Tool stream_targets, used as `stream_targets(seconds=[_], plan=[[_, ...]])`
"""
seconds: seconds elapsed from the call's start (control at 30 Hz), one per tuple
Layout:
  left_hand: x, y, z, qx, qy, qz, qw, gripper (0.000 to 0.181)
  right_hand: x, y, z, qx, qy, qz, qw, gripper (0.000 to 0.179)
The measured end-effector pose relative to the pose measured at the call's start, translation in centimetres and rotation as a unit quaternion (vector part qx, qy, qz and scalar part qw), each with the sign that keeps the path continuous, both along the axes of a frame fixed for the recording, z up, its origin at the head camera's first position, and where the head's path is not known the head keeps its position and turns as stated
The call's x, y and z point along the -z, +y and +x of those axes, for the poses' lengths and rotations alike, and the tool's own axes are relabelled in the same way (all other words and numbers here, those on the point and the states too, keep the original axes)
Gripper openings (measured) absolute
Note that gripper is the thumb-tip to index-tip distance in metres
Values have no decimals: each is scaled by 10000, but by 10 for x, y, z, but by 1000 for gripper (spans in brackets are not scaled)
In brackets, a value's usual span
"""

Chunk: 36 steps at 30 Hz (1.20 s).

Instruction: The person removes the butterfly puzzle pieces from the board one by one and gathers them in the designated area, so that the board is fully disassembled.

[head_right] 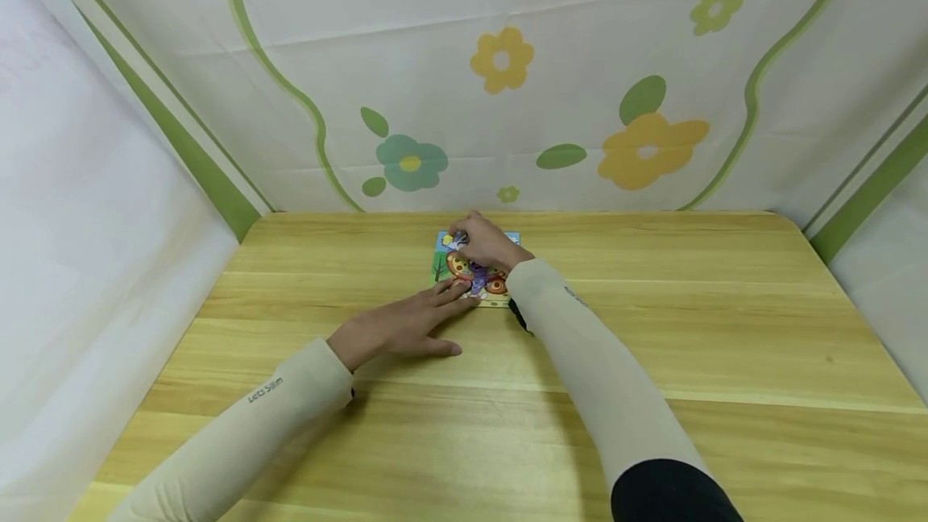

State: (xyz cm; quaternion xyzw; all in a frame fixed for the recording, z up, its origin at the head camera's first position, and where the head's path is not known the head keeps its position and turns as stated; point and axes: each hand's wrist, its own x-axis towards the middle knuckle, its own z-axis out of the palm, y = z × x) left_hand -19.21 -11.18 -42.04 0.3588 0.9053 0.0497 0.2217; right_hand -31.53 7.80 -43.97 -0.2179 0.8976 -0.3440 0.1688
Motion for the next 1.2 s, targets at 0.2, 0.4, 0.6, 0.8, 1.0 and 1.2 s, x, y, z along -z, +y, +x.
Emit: stream_targets(seconds=[0.2, 0.4, 0.6, 0.8, 1.0, 1.2], plan=[[-1, 0, 1, 3, -9, 42, 10000, 82, 0, 1, -1, 5, 14, 28, 10000, 45], [0, 0, 0, -29, -39, 73, 10000, 82, 2, 0, -2, -33, 144, 110, 9998, 45], [-1, -1, 0, -37, -51, 207, 9998, 83, 0, 0, -3, -160, 289, 93, 9994, 44], [1, -1, 0, 28, 75, 180, 9998, 85, -1, 1, -4, -199, 364, 61, 9991, 42], [0, -2, 2, 54, 241, -57, 9997, 85, -2, 2, -3, -158, 362, 77, 9992, 41], [-1, -4, 5, 8, 307, -218, 9993, 84, -3, 3, -3, -142, 342, 82, 9993, 40]])
